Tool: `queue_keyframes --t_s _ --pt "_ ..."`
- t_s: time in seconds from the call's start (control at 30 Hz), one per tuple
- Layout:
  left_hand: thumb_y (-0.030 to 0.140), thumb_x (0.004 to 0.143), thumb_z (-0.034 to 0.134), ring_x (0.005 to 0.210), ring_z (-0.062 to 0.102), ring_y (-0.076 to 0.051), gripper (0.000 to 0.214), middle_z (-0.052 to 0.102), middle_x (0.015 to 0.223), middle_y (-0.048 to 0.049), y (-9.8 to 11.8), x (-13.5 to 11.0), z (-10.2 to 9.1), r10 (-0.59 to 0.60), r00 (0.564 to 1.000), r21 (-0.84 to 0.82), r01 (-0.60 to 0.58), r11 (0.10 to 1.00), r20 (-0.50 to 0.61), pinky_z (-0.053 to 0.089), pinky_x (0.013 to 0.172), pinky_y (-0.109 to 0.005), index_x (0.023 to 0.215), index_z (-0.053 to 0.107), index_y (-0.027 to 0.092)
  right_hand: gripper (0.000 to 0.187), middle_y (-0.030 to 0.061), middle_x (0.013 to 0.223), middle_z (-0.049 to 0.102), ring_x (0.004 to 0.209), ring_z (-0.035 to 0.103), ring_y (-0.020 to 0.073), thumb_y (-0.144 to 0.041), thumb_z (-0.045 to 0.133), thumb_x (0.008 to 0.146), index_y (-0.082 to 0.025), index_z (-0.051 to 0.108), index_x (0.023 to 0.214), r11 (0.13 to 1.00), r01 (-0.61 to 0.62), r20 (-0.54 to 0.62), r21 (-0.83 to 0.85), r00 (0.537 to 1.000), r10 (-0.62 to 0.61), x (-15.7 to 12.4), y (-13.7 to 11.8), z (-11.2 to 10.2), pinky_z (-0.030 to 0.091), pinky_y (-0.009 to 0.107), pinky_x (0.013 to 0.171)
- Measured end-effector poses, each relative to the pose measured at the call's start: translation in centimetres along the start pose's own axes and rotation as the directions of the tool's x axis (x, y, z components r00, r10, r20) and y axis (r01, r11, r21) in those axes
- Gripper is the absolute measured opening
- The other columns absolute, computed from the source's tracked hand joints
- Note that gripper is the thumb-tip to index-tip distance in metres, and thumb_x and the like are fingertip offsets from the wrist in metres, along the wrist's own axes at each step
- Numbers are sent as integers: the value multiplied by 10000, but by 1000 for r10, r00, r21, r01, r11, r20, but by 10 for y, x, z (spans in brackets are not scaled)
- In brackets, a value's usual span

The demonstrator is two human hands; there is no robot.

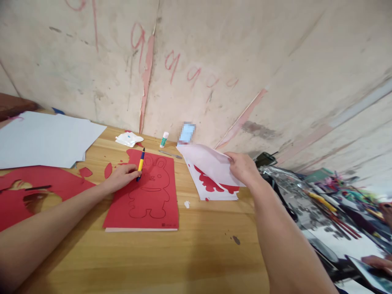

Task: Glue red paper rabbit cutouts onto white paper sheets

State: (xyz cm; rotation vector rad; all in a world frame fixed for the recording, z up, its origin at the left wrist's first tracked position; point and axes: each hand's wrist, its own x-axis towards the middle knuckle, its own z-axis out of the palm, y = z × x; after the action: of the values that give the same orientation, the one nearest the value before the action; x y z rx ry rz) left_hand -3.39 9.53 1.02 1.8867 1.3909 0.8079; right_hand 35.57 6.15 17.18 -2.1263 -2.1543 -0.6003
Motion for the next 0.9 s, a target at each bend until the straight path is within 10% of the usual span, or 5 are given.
queue_keyframes --t_s 0.2,0.5,0.63,0.9 --pt "458 746 523 574 474 -157 297 477 544 34 -1 2 -5 -80 994 -140 68 988 -76 308 546 -272 580 528 211 458 84 998 754 874 694 239 -103 499 807 -228 665 1216 995 96 -42 -29 994 -97 -49 -86 -35 468 275 667" --pt "450 732 553 702 582 -177 272 650 694 1 -8 12 -27 -184 941 -417 52 907 -282 415 624 -265 650 621 200 524 169 842 714 689 669 230 25 469 792 -46 563 1303 849 515 91 -120 857 -508 -112 -213 -6 500 299 564" --pt "425 749 550 754 608 -192 254 674 727 -9 -6 10 -37 -207 933 -337 102 936 -293 432 695 -283 684 635 195 525 210 798 712 638 646 273 28 451 770 -6 571 1280 766 643 103 -21 763 -638 -121 -240 10 502 363 494" --pt "435 767 519 710 566 -185 275 615 683 8 -7 8 -31 -166 964 -160 134 978 -208 383 637 -286 677 621 196 542 195 777 717 597 622 251 19 441 782 -10 551 1312 741 668 119 67 732 -670 -121 -262 33 493 357 452"
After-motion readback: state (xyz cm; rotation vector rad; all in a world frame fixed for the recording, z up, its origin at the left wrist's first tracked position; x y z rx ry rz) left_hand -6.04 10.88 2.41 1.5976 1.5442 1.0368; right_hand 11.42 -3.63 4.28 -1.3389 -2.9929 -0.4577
